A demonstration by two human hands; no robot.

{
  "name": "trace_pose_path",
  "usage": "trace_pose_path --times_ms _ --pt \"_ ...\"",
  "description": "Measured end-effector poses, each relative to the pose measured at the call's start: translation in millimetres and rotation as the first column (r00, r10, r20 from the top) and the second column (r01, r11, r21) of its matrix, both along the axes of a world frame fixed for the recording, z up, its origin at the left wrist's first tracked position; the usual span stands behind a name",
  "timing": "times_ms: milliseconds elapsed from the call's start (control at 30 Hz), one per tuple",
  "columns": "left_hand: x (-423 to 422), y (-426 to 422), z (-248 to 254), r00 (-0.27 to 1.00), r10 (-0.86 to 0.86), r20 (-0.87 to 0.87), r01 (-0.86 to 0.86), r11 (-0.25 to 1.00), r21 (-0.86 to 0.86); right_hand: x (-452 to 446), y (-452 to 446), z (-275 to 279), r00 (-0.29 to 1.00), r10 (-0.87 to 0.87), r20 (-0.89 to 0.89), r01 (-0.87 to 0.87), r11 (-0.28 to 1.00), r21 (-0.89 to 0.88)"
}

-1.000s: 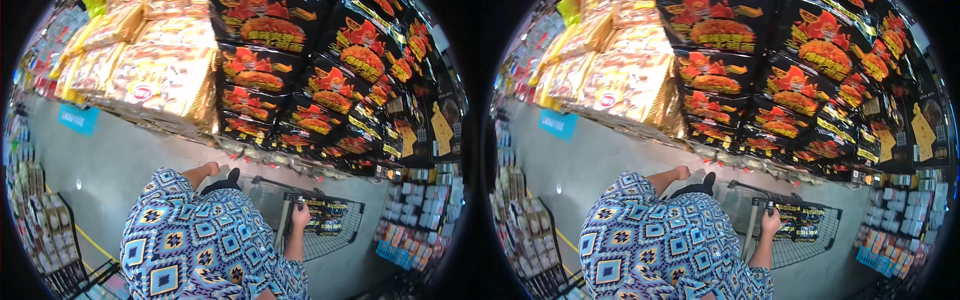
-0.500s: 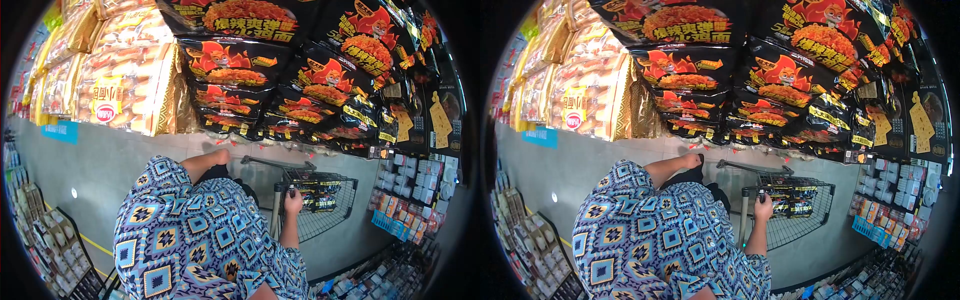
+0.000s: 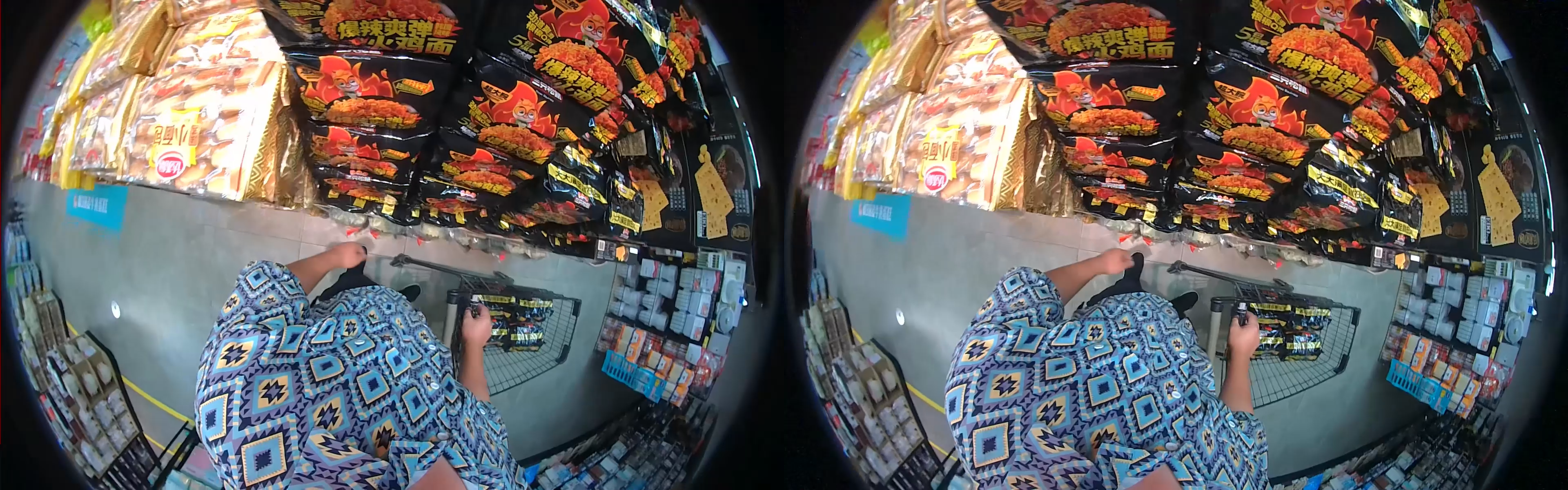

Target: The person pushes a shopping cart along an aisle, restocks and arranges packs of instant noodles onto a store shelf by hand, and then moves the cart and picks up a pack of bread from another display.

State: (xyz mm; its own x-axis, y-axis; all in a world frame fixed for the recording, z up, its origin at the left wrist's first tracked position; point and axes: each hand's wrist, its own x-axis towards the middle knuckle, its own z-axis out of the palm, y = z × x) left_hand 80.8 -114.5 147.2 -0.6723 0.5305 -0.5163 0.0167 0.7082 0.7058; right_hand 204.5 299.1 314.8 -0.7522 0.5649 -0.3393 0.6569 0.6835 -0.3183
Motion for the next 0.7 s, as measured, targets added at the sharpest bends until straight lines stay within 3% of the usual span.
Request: trace_pose_path --times_ms 67,133,200,233,300,400,467,700 --pt "1.2 34.8 41.5 0.99 0.131 -0.047 -0.123 0.98 0.158 -1.0 13.1 -12.3 1.0 -0.006 -0.022 0.005 1.0 -0.03" --pt "-12.2 63.7 123.3 0.996 0.057 -0.075 -0.041 0.98 0.197 -2.8 25.5 -24.4 0.999 -0.028 -0.046 0.027 0.999 -0.032" --pt "-20.4 79.3 205.0 0.972 0.064 -0.228 -0.012 0.975 0.222 -7.1 36.5 -32.3 0.999 -0.026 -0.034 0.026 1.0 0.005" --pt "-25.3 84.7 234.2 0.918 0.158 -0.363 -0.021 0.935 0.355 -8.6 42.8 -34.6 0.999 -0.041 -0.028 0.041 0.999 -0.016" --pt "-41.9 84.3 278.5 0.706 0.345 -0.618 0.036 0.854 0.518 -13.5 49.2 -34.5 0.998 -0.054 -0.028 0.053 0.999 -0.008" --pt "-76.5 68.7 342.9 0.24 0.491 -0.838 0.044 0.857 0.514 -18.0 58.0 -31.3 0.997 -0.069 -0.029 0.069 0.997 -0.021" --pt "-91.5 55.9 371.0 0.031 0.439 -0.898 -0.083 0.897 0.435 -22.3 63.8 -27.1 0.997 -0.076 -0.024 0.075 0.997 -0.03" --pt "-130.3 38.6 392.5 -0.073 0.392 -0.917 -0.2 0.895 0.398 -23.1 80.2 -32.2 0.996 -0.086 -0.027 0.085 0.996 -0.015"
